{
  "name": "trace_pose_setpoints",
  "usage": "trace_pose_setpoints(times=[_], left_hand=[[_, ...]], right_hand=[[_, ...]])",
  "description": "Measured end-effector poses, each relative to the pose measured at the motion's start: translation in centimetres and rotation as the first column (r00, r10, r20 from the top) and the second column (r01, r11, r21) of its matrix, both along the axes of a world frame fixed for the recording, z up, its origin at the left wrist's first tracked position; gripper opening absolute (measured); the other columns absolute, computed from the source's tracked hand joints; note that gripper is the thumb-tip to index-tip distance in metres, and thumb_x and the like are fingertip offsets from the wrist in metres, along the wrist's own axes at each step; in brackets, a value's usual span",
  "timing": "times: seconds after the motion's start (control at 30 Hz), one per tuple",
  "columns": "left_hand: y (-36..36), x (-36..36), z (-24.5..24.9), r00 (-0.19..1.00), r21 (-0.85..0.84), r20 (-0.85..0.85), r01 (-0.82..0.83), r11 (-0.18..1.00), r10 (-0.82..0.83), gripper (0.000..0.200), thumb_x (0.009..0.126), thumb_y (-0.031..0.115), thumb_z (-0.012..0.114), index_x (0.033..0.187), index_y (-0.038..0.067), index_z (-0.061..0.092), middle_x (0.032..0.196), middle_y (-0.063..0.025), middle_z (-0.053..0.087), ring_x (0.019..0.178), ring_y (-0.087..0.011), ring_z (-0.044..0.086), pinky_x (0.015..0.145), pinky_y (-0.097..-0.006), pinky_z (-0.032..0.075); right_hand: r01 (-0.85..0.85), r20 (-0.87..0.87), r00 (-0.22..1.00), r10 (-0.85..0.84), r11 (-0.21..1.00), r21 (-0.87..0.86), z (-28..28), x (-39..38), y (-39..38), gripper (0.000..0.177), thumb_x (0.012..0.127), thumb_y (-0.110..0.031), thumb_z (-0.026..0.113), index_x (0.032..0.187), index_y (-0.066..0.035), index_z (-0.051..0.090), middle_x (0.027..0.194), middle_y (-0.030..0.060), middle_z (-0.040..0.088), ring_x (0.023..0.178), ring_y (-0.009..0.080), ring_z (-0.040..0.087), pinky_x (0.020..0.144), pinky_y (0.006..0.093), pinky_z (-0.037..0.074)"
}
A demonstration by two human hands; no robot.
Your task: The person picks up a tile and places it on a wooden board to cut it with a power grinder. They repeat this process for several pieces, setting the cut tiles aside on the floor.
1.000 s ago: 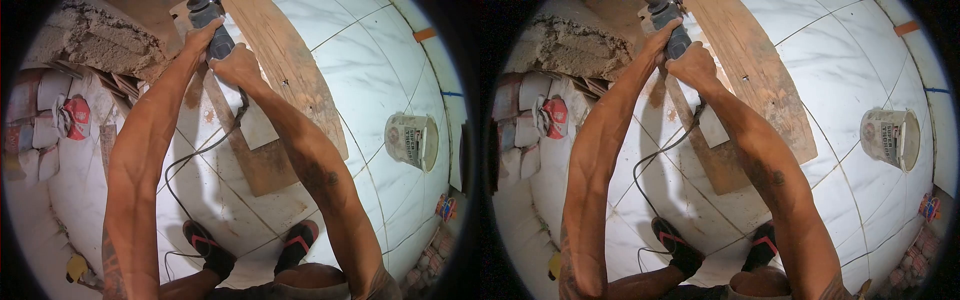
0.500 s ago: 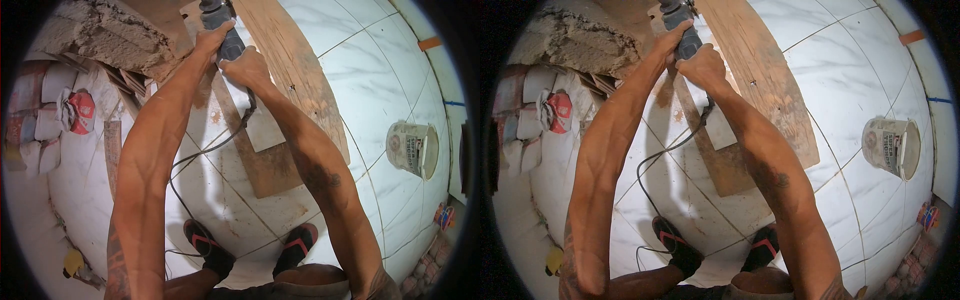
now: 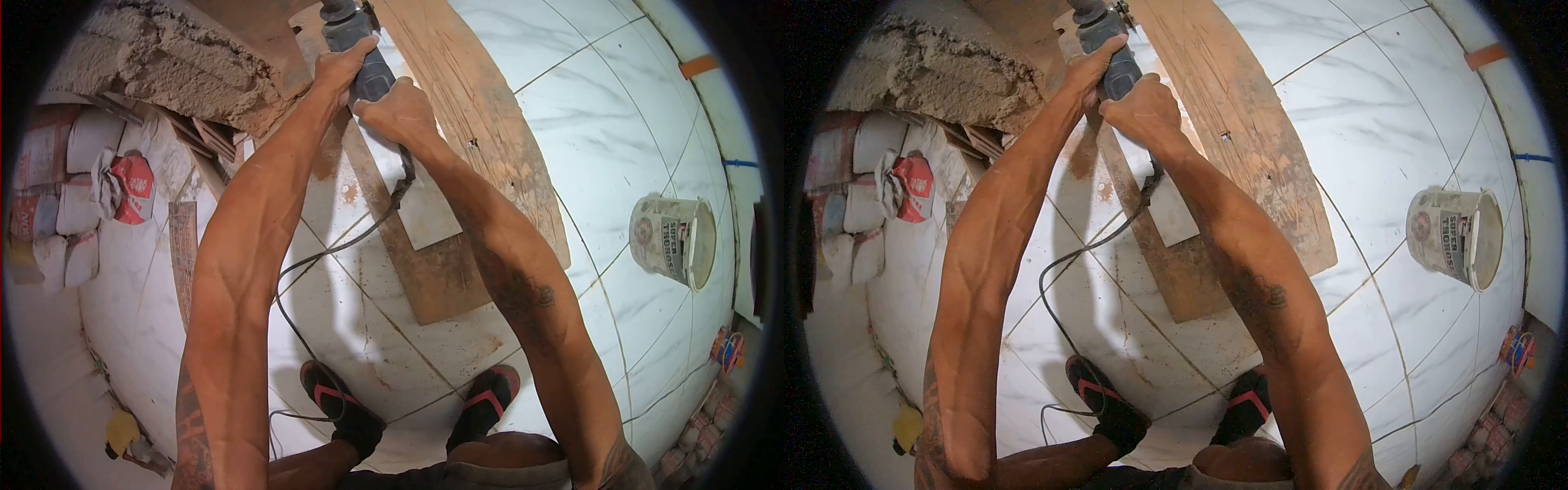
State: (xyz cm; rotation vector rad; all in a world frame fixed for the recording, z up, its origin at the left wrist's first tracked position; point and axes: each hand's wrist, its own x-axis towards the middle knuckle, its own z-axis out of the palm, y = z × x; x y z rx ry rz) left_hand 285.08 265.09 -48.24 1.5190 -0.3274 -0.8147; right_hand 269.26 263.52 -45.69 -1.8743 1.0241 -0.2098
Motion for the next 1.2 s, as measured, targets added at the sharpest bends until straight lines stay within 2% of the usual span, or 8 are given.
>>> trace_pose_setpoints(times=[0.5,0.9,1.2], left_hand=[[0.3,-0.2,0.0,1.0,-0.011,-0.003,0.016,1.0,-0.016,0.045,0.082,0.021,0.085,0.11,-0.007,0.065,0.098,-0.0129,0.07,0.079,-0.0217,0.071,0.066,-0.0339,0.063],[0.6,-0.6,0.2,1.0,0.047,0.019,0.022,0.999,-0.023,0.05,0.079,0.024,0.087,0.111,-0.007,0.064,0.098,-0.0122,0.07,0.081,-0.0214,0.071,0.068,-0.0343,0.063],[0.9,-1.2,-0.4,1.0,0.018,-0.02,0.012,1.0,-0.012,0.049,0.08,0.025,0.087,0.112,-0.006,0.065,0.099,-0.0119,0.07,0.081,-0.0218,0.071,0.069,-0.0359,0.063]], right_hand=[[-0.013,-0.022,1.0,0.013,1.0,0.001,0.4,-0.3,0.2,0.075,0.072,-0.036,0.076,0.118,0.02,0.054,0.11,0.0345,0.067,0.104,0.0435,0.069,0.091,0.0446,0.055],[-0.005,-0.049,0.999,0.004,1.0,-0.006,0.3,-0.8,0.5,0.075,0.071,-0.037,0.077,0.116,0.018,0.057,0.111,0.0343,0.067,0.105,0.0439,0.069,0.091,0.0451,0.055],[-0.014,-0.058,0.998,0.013,1.0,-0.016,0.2,-1.3,0.8,0.075,0.07,-0.038,0.077,0.116,0.018,0.057,0.11,0.0349,0.067,0.105,0.0437,0.069,0.09,0.0445,0.056]])
